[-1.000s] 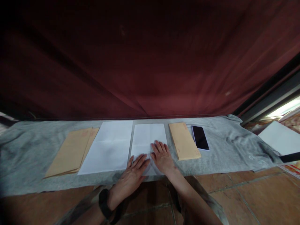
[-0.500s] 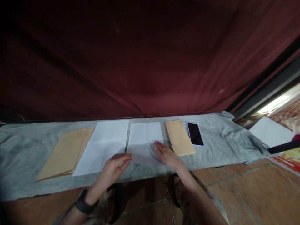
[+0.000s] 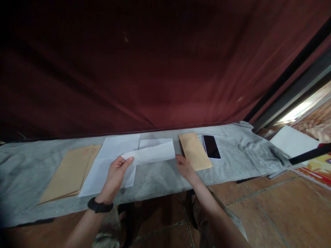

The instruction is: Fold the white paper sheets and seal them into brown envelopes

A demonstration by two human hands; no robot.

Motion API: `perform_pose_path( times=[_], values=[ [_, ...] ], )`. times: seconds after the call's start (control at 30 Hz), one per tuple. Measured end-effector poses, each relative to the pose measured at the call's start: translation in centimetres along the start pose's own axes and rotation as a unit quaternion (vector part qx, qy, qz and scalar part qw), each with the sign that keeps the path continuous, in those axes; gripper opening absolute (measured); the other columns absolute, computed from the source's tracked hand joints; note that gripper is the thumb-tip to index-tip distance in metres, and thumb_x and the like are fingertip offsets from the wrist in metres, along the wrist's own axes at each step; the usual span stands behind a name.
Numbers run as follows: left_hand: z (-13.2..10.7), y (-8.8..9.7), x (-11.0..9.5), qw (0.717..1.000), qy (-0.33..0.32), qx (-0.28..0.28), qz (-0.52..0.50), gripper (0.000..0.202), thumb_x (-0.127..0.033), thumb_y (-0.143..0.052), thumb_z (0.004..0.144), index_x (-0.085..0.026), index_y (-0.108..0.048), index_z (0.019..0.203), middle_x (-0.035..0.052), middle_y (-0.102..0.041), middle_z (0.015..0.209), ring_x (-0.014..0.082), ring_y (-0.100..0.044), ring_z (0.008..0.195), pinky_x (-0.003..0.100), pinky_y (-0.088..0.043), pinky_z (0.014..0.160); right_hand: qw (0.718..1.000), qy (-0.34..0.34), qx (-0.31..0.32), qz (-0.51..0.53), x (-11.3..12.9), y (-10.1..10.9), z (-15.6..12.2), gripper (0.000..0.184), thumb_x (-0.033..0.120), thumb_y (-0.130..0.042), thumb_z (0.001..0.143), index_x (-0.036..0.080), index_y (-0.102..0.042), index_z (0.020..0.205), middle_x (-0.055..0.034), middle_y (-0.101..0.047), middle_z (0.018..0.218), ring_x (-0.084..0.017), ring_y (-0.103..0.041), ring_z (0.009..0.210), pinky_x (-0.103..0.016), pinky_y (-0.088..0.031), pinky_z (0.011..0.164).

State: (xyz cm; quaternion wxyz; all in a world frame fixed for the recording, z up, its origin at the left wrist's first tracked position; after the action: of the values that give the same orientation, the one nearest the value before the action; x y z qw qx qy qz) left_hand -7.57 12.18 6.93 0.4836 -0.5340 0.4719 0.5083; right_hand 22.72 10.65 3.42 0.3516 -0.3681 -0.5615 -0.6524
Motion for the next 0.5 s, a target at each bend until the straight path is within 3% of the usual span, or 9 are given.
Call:
perform_pose_path(
  times=[0.13, 0.3, 0.5],
  values=[
    [1.6, -1.2, 0.2, 0.999, -0.014, 0.016, -0.036, 0.045, -0.051, -0.078, 0.076, -0.016, -0.071, 0.102, 0.0032, -0.074, 0.087, 0.0182, -0.067, 0.080, 0.031, -0.052, 0.080, 0.996, -0.012, 0.010, -0.093, -0.4, -1.1, -0.2, 0.016, 0.022, -0.052, 0.086, 0.020, -0.067, 0.081, -0.0036, -0.072, 0.080, -0.019, -0.067, 0.077, -0.027, -0.050, 0.072],
    [3.1, -1.3, 0.4, 0.999, -0.019, -0.024, -0.024, 0.051, -0.053, -0.076, 0.075, -0.017, -0.066, 0.109, -0.0001, -0.071, 0.081, 0.0155, -0.065, 0.075, 0.026, -0.050, 0.072, 0.970, -0.055, 0.001, -0.238, -0.7, -1.4, 0.3, 0.018, 0.026, -0.054, 0.094, 0.019, -0.066, 0.083, -0.0053, -0.072, 0.077, -0.019, -0.067, 0.071, -0.026, -0.044, 0.065],
    [3.7, -2.0, 2.1, 1.000, 0.022, 0.011, 0.010, 0.072, -0.046, -0.074, 0.076, -0.015, -0.048, 0.137, 0.0033, -0.072, 0.089, 0.0196, -0.069, 0.077, 0.031, -0.053, 0.072, 0.958, -0.067, 0.009, -0.278, -0.6, -1.3, 0.8, 0.024, 0.027, -0.049, 0.100, 0.020, -0.064, 0.083, -0.0075, -0.072, 0.077, -0.022, -0.070, 0.077, -0.027, -0.042, 0.063]
  ],
)
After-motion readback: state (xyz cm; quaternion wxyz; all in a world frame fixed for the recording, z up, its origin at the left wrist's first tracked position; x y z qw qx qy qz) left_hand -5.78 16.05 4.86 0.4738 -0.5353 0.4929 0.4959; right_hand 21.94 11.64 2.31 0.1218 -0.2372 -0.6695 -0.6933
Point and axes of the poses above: each hand's wrist, its own z-axis towards the middle knuckle, its own y-axis out of the back of the hand, x = y × z, the point moved 8 cm from there along z, towards the middle knuckle
